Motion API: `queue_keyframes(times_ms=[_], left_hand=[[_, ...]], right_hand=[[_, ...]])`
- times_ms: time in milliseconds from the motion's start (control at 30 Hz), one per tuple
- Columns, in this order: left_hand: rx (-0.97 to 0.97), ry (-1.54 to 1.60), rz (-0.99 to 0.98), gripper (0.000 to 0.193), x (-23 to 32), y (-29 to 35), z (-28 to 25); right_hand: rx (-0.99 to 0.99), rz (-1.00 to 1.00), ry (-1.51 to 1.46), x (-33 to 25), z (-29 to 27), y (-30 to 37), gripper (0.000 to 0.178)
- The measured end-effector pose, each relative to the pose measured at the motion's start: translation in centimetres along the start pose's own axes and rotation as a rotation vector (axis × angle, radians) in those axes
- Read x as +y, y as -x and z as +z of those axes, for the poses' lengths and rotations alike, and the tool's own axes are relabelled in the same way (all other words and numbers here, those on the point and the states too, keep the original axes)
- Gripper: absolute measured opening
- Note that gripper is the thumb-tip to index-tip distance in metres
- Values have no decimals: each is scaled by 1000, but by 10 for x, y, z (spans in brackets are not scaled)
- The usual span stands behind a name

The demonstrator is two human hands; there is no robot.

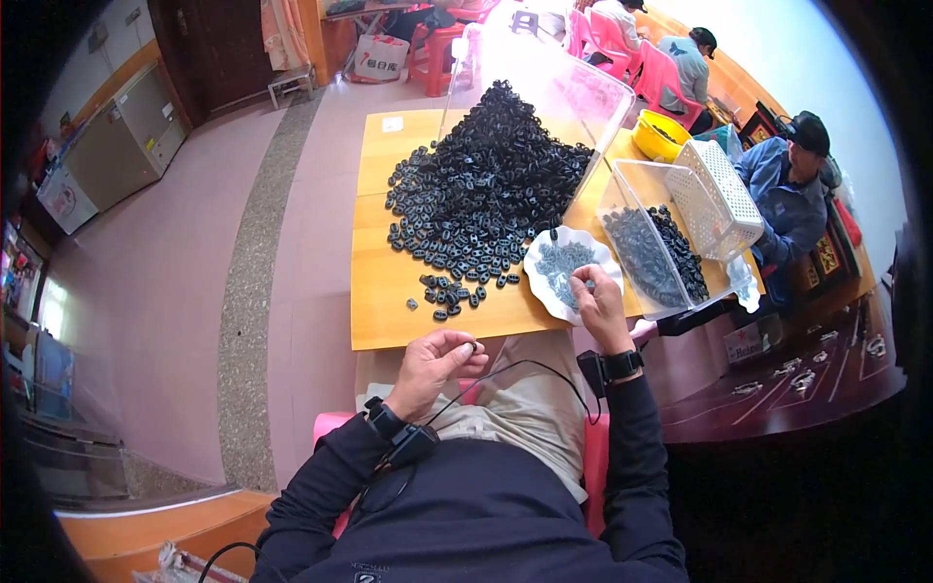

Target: The person sorts through a pile of black plastic cord locks, picking up individual locks and small metal springs from a white plate to assemble them. They insert a spring into each cord lock and place the finished pieces into a clear plastic container.

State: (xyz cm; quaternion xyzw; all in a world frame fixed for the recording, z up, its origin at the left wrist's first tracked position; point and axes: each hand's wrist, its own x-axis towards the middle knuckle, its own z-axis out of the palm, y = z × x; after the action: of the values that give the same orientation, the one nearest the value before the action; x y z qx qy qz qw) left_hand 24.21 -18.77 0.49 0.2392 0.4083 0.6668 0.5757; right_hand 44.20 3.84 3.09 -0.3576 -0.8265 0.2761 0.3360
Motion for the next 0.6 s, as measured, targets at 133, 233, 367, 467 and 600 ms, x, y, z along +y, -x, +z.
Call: queue_keyframes(times_ms=[133,233,367,467,600], left_hand=[[71,-10,-35,16,6,3,6],[83,-23,-31,15,5,2,8],[52,9,8,19,1,-1,7],[72,0,-19,20,1,1,7],[95,28,-48,20,-1,2,6]], right_hand=[[-68,131,-206,-22,1,12,12],[-193,260,-452,-46,5,26,13],[-325,276,-769,-59,31,50,10],[-417,261,-845,-67,46,64,11],[-425,280,-866,-71,59,73,12]])
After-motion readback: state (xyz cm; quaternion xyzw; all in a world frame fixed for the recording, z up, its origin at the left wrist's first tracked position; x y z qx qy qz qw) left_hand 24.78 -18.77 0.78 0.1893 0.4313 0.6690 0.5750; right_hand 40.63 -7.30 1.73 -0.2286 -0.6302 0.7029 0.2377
